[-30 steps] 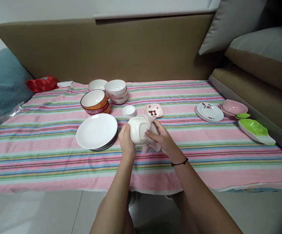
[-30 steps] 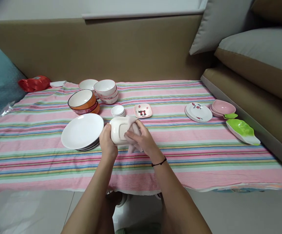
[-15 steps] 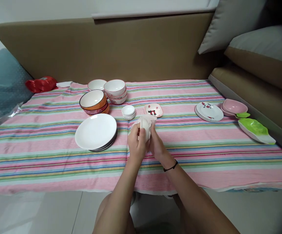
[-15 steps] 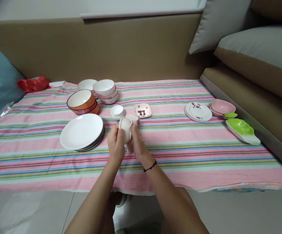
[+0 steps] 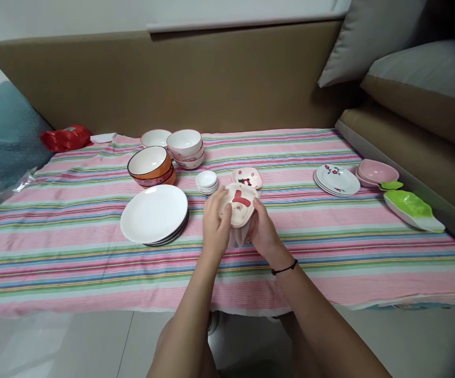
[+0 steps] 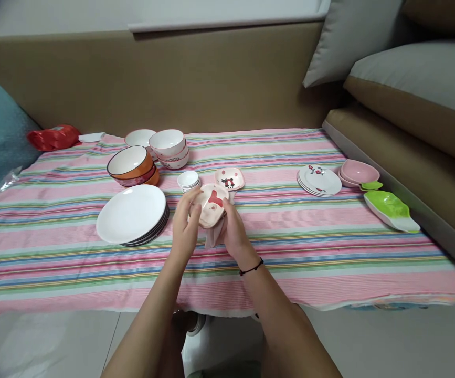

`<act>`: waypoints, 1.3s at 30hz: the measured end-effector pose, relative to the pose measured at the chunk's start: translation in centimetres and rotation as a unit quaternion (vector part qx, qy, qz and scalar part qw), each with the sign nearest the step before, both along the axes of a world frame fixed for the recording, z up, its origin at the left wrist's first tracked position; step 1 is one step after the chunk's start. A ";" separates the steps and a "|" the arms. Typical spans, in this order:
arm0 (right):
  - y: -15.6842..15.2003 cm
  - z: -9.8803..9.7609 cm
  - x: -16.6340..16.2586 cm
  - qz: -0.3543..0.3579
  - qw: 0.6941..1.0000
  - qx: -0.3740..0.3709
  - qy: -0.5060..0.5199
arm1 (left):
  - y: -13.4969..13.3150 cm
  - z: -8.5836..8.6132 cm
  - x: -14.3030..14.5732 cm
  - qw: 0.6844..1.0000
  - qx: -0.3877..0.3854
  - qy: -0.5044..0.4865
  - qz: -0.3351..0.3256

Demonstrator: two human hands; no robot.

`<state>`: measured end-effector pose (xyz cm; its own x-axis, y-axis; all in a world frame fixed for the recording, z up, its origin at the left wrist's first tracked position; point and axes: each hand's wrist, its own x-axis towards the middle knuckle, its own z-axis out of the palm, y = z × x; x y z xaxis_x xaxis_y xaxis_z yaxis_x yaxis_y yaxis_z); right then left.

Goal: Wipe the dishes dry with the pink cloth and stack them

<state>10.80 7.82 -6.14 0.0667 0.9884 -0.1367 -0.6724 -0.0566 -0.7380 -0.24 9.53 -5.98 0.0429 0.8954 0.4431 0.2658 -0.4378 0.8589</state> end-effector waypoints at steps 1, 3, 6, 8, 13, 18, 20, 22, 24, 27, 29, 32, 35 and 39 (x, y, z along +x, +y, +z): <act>0.0 0.2 0.2 -0.001 1.000 0.003 -0.004 | 0.1 -0.1 0.0 0.998 -0.031 -0.032 0.042; 0.0 0.4 0.5 0.002 1.000 0.015 -0.025 | 0.4 -0.3 0.1 0.979 -0.135 -0.143 0.049; 0.0 0.2 0.8 -0.005 0.997 0.016 -0.070 | 0.7 -0.3 0.2 0.903 -0.261 -0.338 -0.051; 0.1 -0.3 1.0 -0.037 0.995 -0.003 -0.093 | 0.7 -0.2 0.3 0.864 -0.271 -0.418 -0.072; -0.1 -1.1 1.8 -0.207 0.968 -0.054 -0.132 | 0.5 -0.4 0.5 0.840 -0.250 -0.481 0.016; -1.8 -0.2 2.5 -0.157 0.942 0.127 -0.267 | 0.7 -0.9 0.4 0.842 -0.263 -0.459 0.105; -2.3 0.0 2.4 -0.055 0.905 0.221 -0.358 | 0.8 -1.0 0.2 0.857 -0.246 -0.443 0.096; -2.6 0.0 2.2 0.016 0.842 0.280 -0.460 | 0.8 -0.8 0.0 0.871 -0.232 -0.427 0.072; -2.5 -0.4 1.9 0.038 0.772 0.298 -0.560 | 0.7 -0.7 -0.1 0.884 -0.221 -0.408 0.053; -2.4 -1.2 1.5 0.068 0.684 0.300 -0.662 | 0.5 -0.5 -0.5 0.899 -0.210 -0.383 0.042; -2.4 -1.7 1.3 0.093 0.644 0.309 -0.694 | 0.5 -0.6 -0.8 0.912 -0.200 -0.356 0.037; -2.3 -2.4 1.1 0.055 0.605 0.279 -0.744 | 0.3 -0.5 -1.5 0.941 -0.157 -0.298 0.044; -2.2 -2.5 0.7 0.032 0.575 0.226 -0.786 | 0.1 -0.2 -1.9 0.960 -0.117 -0.248 0.062; -2.8 -2.1 -0.3 0.061 0.593 0.268 -0.757 | -0.1 -0.1 -2.2 0.959 -0.131 -0.240 0.071</act>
<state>10.55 5.06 -8.23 -0.3642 0.8732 0.3239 0.7690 0.4782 -0.4242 -2.43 9.47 -6.09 -0.2394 0.9607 0.1405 -0.1461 -0.1787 0.9730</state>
